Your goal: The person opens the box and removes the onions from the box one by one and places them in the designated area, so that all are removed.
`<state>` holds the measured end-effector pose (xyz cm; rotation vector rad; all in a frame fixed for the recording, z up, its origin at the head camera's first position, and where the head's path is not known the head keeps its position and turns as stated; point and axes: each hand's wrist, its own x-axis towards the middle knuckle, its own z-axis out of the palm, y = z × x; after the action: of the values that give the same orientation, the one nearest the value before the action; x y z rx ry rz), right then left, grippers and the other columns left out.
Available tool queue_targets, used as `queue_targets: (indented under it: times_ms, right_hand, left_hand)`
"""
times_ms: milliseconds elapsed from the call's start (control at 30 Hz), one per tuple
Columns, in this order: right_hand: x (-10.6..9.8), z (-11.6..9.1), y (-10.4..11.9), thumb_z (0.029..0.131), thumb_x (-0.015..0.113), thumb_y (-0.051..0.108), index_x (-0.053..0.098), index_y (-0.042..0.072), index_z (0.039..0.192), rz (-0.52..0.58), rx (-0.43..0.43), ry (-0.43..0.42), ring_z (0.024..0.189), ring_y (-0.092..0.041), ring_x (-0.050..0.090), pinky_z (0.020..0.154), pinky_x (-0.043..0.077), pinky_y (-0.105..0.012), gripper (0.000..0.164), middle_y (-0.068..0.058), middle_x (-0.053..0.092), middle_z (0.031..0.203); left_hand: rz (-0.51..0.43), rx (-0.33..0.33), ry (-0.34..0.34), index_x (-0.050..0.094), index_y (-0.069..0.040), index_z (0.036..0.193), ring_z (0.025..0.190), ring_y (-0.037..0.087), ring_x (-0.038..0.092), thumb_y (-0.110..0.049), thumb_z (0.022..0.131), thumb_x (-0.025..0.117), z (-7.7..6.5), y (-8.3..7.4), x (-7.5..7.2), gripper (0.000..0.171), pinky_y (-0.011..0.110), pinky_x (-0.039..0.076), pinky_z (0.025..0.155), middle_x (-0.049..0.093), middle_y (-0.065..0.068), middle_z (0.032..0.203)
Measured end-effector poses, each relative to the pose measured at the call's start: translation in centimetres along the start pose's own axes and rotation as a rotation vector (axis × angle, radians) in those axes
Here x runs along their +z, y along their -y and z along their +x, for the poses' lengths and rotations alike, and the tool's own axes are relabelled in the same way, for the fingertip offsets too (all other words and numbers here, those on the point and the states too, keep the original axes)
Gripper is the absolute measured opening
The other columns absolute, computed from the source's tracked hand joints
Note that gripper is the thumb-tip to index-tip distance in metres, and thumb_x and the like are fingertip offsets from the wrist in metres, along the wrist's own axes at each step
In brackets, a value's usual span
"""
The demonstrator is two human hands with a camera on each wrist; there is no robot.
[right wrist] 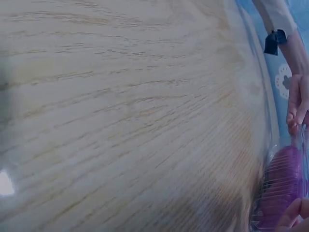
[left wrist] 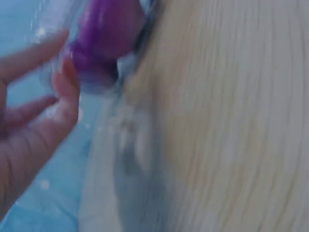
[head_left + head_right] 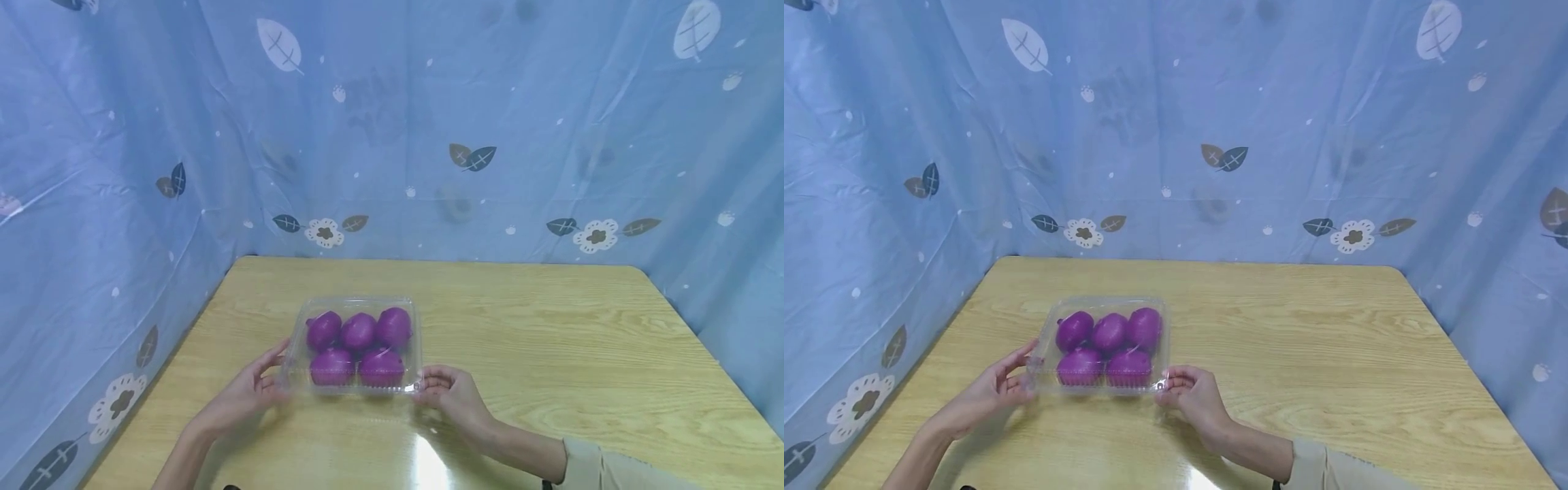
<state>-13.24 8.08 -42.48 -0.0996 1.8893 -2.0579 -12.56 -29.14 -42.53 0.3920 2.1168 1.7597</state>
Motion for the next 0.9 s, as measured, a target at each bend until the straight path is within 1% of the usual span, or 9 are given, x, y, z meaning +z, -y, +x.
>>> queue_targets:
  times_ms: [100, 200, 300, 400, 500, 600, 667, 733, 900]
  right_hand:
    - [0.0, 0.1, 0.2, 0.078, 0.066, -0.01, 0.051, -0.017, 0.116, 0.025, 0.003, 0.004, 0.079, -0.013, 0.06, 0.076, 0.054, -0.023, 0.041, -0.009, 0.063, 0.089]
    - [-0.1, 0.1, 0.4, 0.08, 0.064, -0.011, 0.05, -0.018, 0.116, 0.054, 0.008, 0.016, 0.078, -0.012, 0.06, 0.077, 0.055, -0.025, 0.039, -0.009, 0.063, 0.088]
    - [0.0, 0.1, 0.5, 0.081, 0.062, -0.011, 0.049, -0.019, 0.116, 0.056, 0.002, 0.043, 0.078, -0.012, 0.06, 0.078, 0.054, -0.024, 0.038, -0.008, 0.063, 0.088]
    - [0.0, 0.1, 0.6, 0.083, 0.059, -0.011, 0.048, -0.02, 0.117, 0.077, 0.008, 0.075, 0.079, -0.012, 0.06, 0.08, 0.054, -0.024, 0.037, -0.008, 0.062, 0.088]
    - [0.0, 0.0, 0.8, 0.085, 0.057, -0.011, 0.047, -0.02, 0.118, 0.116, 0.028, 0.099, 0.081, -0.012, 0.06, 0.081, 0.053, -0.024, 0.036, -0.007, 0.06, 0.088]
    - [-0.1, 0.0, 0.8, 0.085, 0.055, -0.011, 0.046, -0.019, 0.118, 0.145, 0.05, 0.107, 0.081, -0.011, 0.061, 0.082, 0.053, -0.024, 0.035, -0.006, 0.059, 0.088]
    - [-0.3, 0.0, 0.9, 0.085, 0.055, -0.011, 0.046, -0.019, 0.119, 0.149, 0.055, 0.11, 0.08, -0.01, 0.061, 0.081, 0.053, -0.023, 0.036, -0.006, 0.06, 0.087]
    - [-0.4, 0.1, 0.9, 0.085, 0.055, -0.01, 0.046, -0.02, 0.12, 0.152, 0.059, 0.112, 0.079, -0.01, 0.062, 0.081, 0.054, -0.023, 0.037, -0.005, 0.061, 0.087]
    - [-0.7, 0.3, 0.8, 0.084, 0.055, -0.011, 0.048, -0.019, 0.119, 0.156, 0.066, 0.126, 0.077, -0.011, 0.063, 0.08, 0.054, -0.025, 0.036, -0.004, 0.061, 0.084]
  left_hand:
    - [0.003, 0.041, -0.077, 0.009, -0.001, 0.152, 0.114, 0.039, 0.053, -0.001, 0.09, 0.062, 0.5, 0.0, 0.4, 0.081, 0.031, 0.051, 0.088, 0.025, 0.032, 0.138]
    - [-0.045, 0.054, -0.134, 0.014, 0.001, 0.15, 0.11, 0.027, 0.055, 0.004, 0.088, 0.061, 0.7, 0.0, 0.8, 0.078, 0.031, 0.052, 0.086, 0.028, 0.03, 0.136]
    - [-0.091, 0.033, -0.179, 0.016, 0.0, 0.148, 0.106, 0.019, 0.055, 0.004, 0.089, 0.059, 0.7, 0.1, 1.0, 0.073, 0.031, 0.051, 0.087, 0.031, 0.024, 0.133]
    - [-0.139, -0.021, -0.222, 0.019, -0.005, 0.147, 0.105, 0.019, 0.055, 0.0, 0.091, 0.058, 0.9, 0.2, 1.3, 0.068, 0.035, 0.049, 0.09, 0.037, 0.019, 0.132]
    - [-0.156, -0.068, -0.252, 0.019, -0.01, 0.148, 0.111, 0.022, 0.054, -0.004, 0.092, 0.058, 1.0, 0.3, 1.6, 0.068, 0.039, 0.045, 0.094, 0.042, 0.019, 0.134]
    - [-0.172, -0.082, -0.262, 0.016, -0.013, 0.15, 0.117, 0.025, 0.051, -0.005, 0.093, 0.058, 1.0, 0.3, 1.9, 0.072, 0.042, 0.043, 0.096, 0.041, 0.02, 0.137]
    - [-0.186, -0.076, -0.263, 0.013, -0.013, 0.152, 0.117, 0.025, 0.051, -0.004, 0.093, 0.057, 0.9, 0.3, 2.0, 0.074, 0.041, 0.043, 0.096, 0.041, 0.018, 0.137]
    - [-0.199, -0.07, -0.275, 0.013, -0.011, 0.152, 0.115, 0.024, 0.052, -0.003, 0.092, 0.057, 0.9, 0.4, 2.2, 0.075, 0.04, 0.044, 0.095, 0.044, 0.015, 0.134]
    - [-0.211, -0.081, -0.345, 0.019, -0.011, 0.151, 0.104, 0.018, 0.056, -0.002, 0.091, 0.058, 1.0, 0.2, 2.6, 0.072, 0.034, 0.049, 0.087, 0.052, 0.008, 0.126]
